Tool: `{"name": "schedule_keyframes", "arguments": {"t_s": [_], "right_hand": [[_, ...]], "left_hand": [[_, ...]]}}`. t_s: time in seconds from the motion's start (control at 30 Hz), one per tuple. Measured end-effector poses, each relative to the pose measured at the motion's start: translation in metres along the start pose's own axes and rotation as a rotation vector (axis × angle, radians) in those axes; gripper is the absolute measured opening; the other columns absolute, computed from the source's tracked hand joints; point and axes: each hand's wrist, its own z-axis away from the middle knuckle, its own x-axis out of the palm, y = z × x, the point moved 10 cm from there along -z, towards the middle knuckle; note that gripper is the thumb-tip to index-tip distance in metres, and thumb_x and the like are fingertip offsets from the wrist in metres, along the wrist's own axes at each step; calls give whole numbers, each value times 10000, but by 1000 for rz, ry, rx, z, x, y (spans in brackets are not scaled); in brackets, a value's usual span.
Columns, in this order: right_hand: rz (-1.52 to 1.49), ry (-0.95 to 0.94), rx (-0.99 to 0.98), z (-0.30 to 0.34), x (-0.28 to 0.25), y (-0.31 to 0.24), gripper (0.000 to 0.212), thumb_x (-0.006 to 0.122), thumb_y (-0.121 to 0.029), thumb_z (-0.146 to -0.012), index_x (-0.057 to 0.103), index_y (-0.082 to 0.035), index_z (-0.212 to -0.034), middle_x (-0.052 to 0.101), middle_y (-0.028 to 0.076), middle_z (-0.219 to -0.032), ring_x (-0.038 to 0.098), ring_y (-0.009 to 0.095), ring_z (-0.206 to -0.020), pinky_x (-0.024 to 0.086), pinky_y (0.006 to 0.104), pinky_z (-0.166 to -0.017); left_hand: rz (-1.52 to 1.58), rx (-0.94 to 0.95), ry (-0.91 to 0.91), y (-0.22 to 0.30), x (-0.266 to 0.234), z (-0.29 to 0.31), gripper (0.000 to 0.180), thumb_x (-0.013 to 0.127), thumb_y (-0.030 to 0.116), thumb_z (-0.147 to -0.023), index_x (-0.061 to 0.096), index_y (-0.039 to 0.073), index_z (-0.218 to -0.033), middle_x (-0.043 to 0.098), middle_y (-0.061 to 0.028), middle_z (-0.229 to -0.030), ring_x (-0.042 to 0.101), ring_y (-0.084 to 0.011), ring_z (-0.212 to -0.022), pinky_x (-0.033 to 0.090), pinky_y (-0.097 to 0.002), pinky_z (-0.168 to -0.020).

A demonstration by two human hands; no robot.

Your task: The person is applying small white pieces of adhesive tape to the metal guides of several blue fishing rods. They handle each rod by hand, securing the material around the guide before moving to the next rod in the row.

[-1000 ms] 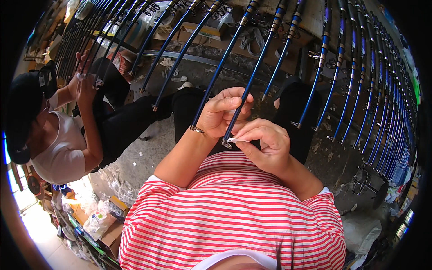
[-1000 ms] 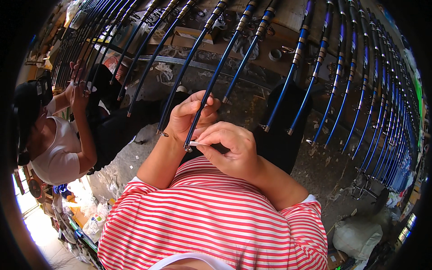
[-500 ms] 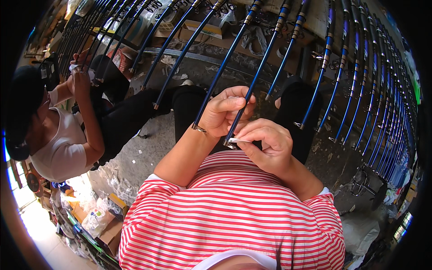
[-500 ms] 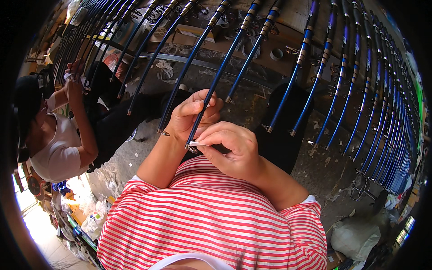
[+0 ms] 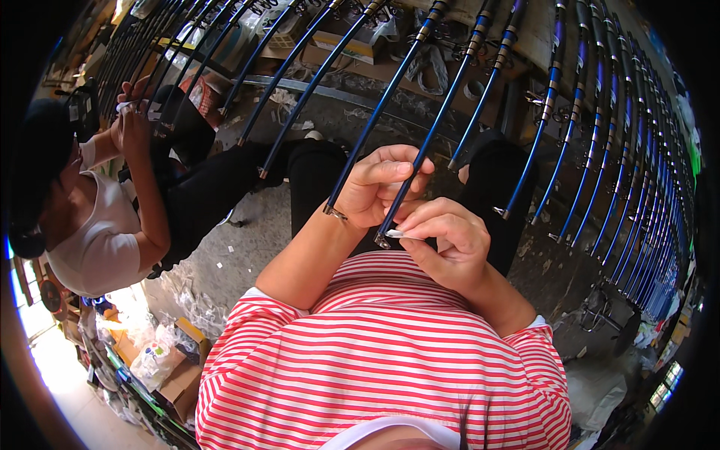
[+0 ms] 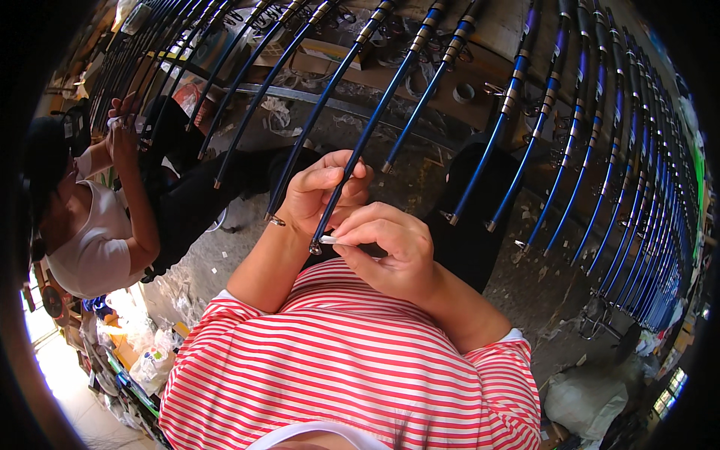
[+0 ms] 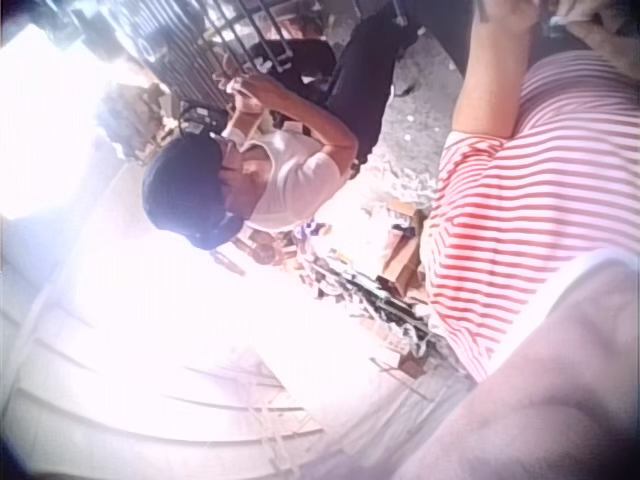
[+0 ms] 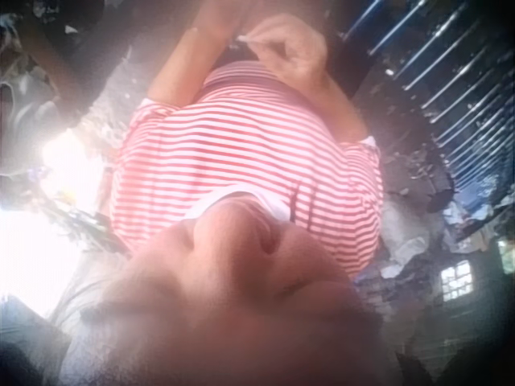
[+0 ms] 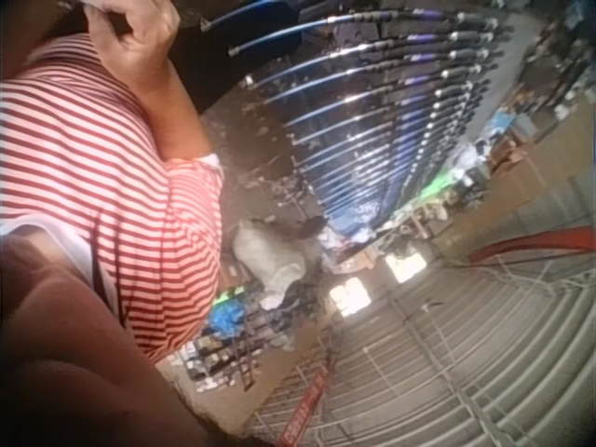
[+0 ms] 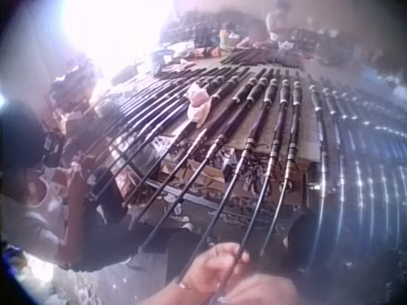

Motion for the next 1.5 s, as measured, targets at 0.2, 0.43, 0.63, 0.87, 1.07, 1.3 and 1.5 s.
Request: {"name": "schedule_keyframes", "arguments": {"t_s": [0.2,0.43,0.63,0.87,1.07,1.3,1.5], "right_hand": [[9,20,-16,0,0,0,163,695,57,-681,596,-15,-789,634,112,-805,647,202,-723,524,261,-627],[-10,-20,21,1,2,2,122,684,44,-718,596,4,-793,625,137,-832,645,220,-774,534,293,-698],[9,8,-24,-1,1,0,158,692,56,-685,597,-11,-792,633,117,-799,647,203,-718,526,260,-614],[8,6,-19,-1,1,0,158,695,53,-687,596,-10,-792,635,118,-798,649,205,-716,527,264,-614],[15,1,-10,-2,1,0,152,695,51,-690,596,-8,-789,636,120,-792,649,206,-709,527,262,-607],[6,-3,4,-2,3,1,153,694,58,-688,596,1,-790,634,127,-804,648,211,-731,528,271,-632],[-3,-11,2,-5,3,1,148,685,75,-690,600,12,-794,633,136,-832,647,222,-781,535,289,-683]], "left_hand": [[0,0,-14,-1,0,-1,213,596,98,-822,591,-37,-987,580,-75,-748,310,-2,-442,290,-155,-390],[-36,0,-6,0,1,-2,195,611,107,-812,584,-24,-954,510,-30,-646,312,-14,-439,287,-166,-381],[-119,19,43,-1,-10,-2,180,624,113,-801,579,-10,-924,468,-10,-576,348,-46,-434,287,-176,-367],[-158,38,47,1,-3,-7,203,671,121,-760,555,11,-885,495,-27,-624,416,-66,-468,299,-178,-352],[-172,-37,45,0,5,-7,333,750,169,-705,459,60,-827,467,-15,-637,412,-61,-493,318,-173,-389],[-184,21,-90,-1,13,-11,341,752,248,-732,491,59,-847,469,4,-633,395,-39,-476,291,-164,-363],[-238,51,-85,1,14,-15,361,752,279,-733,473,71,-827,429,26,-623,365,-35,-477,276,-169,-383]]}}
